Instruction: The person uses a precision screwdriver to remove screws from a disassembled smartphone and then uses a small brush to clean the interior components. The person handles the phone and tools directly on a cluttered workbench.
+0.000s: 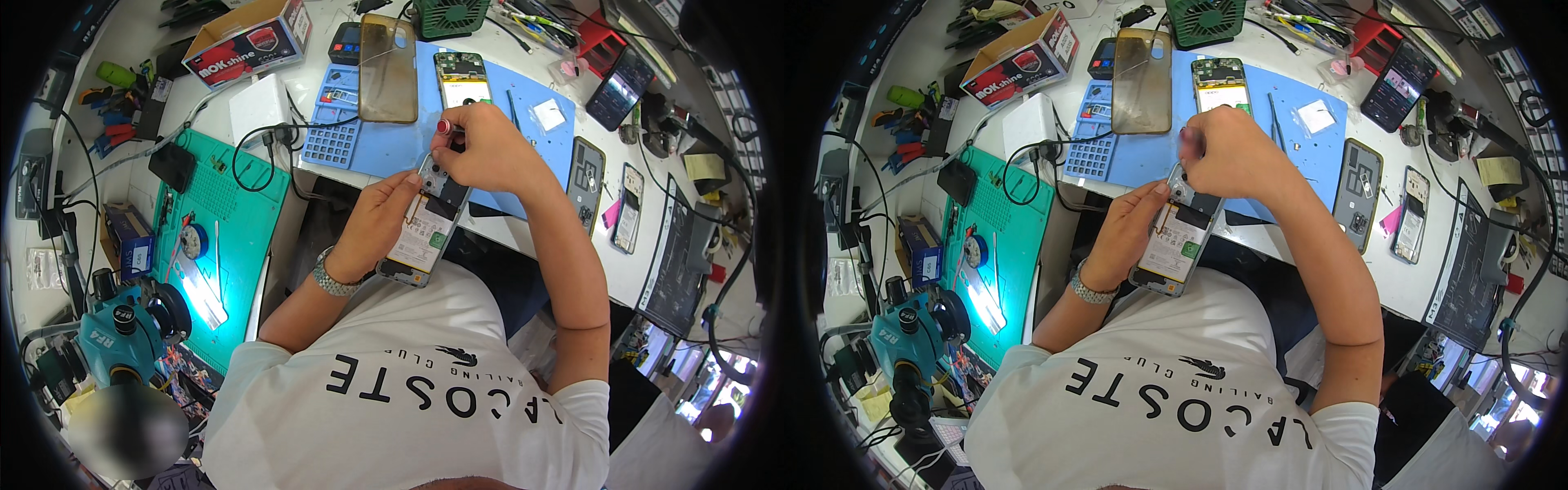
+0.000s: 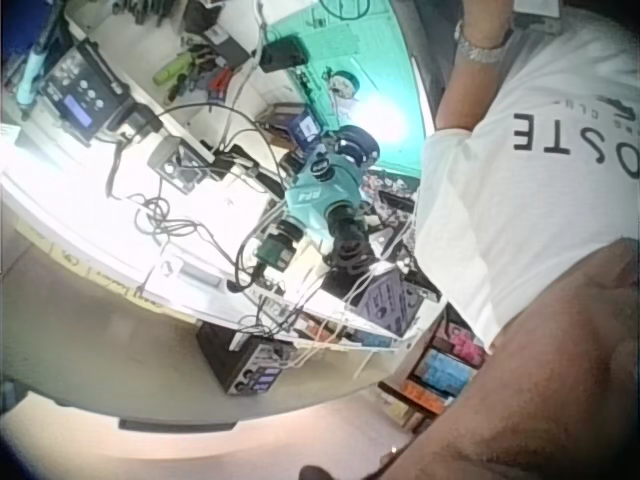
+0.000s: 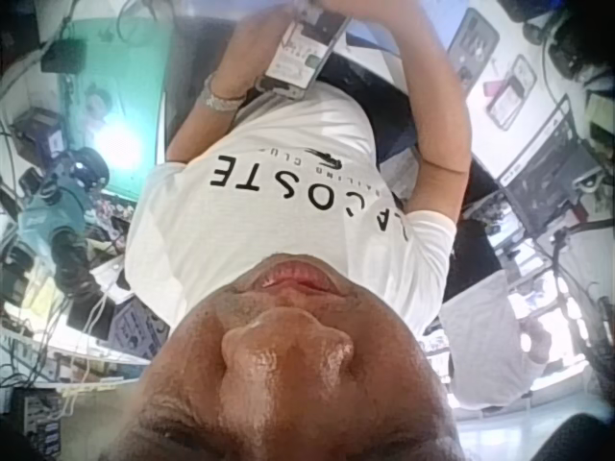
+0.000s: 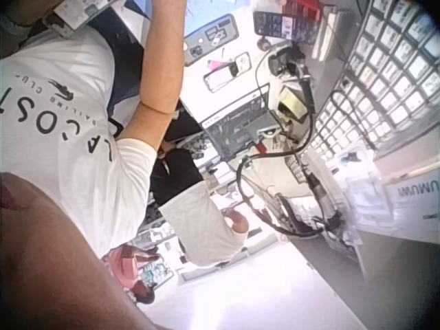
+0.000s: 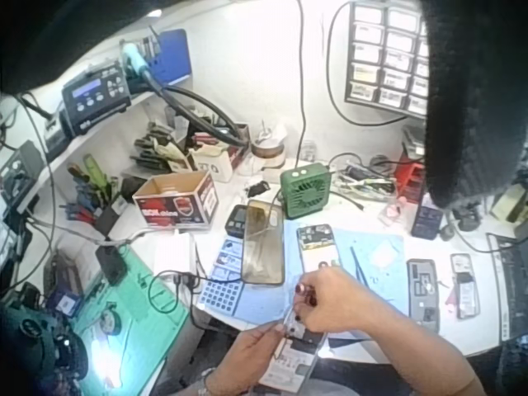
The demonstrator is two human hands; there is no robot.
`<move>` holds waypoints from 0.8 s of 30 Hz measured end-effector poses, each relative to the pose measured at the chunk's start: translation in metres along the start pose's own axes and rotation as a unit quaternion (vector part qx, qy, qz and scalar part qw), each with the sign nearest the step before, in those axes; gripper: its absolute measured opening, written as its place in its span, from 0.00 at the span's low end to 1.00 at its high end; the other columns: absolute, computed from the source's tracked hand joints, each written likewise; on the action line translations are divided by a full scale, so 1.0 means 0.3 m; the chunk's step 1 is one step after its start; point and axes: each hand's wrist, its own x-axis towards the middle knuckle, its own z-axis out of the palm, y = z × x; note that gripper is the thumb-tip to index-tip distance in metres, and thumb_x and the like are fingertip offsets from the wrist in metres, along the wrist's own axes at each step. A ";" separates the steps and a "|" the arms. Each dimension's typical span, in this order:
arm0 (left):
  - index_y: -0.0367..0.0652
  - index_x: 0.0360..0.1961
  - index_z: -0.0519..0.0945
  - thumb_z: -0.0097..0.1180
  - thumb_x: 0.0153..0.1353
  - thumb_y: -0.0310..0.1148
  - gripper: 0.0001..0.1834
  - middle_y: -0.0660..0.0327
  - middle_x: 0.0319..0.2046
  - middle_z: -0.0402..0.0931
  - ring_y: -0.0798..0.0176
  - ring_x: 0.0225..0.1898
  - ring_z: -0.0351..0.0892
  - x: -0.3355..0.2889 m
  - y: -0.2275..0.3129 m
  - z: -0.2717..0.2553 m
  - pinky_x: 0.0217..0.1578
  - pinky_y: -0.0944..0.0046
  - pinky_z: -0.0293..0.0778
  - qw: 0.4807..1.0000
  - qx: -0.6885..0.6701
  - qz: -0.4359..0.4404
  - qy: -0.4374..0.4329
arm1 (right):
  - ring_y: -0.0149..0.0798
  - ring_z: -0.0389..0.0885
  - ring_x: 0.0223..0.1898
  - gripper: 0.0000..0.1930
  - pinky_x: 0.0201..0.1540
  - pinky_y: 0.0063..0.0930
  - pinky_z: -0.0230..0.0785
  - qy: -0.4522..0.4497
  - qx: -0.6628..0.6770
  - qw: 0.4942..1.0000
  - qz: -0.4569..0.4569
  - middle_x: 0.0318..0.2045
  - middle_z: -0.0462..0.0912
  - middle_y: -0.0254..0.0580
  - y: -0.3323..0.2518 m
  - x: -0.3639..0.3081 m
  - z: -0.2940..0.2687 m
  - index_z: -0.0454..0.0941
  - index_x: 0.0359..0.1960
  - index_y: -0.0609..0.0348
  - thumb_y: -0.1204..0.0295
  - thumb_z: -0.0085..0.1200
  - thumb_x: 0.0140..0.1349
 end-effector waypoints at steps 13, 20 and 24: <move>0.36 0.50 0.84 0.48 0.80 0.39 0.18 0.67 0.33 0.84 0.78 0.31 0.80 0.000 0.025 0.015 0.33 0.75 0.75 0.999 -0.032 -0.023 0.024 | 0.40 0.90 0.42 0.30 0.46 0.25 0.83 0.348 0.256 0.875 -0.220 0.44 0.83 0.55 0.019 -0.073 0.130 0.46 0.66 0.57 0.88 0.50 0.71; 0.36 0.50 0.84 0.47 0.80 0.40 0.19 0.67 0.34 0.84 0.79 0.31 0.79 0.004 0.012 0.004 0.34 0.75 0.75 1.000 -0.019 -0.010 0.022 | 0.42 0.89 0.40 0.32 0.46 0.30 0.86 0.349 0.261 0.854 -0.284 0.42 0.83 0.57 0.087 -0.068 0.199 0.48 0.64 0.58 0.92 0.51 0.67; 0.36 0.50 0.84 0.47 0.81 0.40 0.19 0.67 0.34 0.84 0.79 0.31 0.78 0.006 0.017 0.008 0.33 0.75 0.74 0.999 -0.024 -0.016 0.024 | 0.42 0.89 0.39 0.31 0.45 0.29 0.86 0.352 0.264 0.852 -0.285 0.42 0.83 0.57 0.095 -0.064 0.207 0.48 0.63 0.58 0.92 0.52 0.67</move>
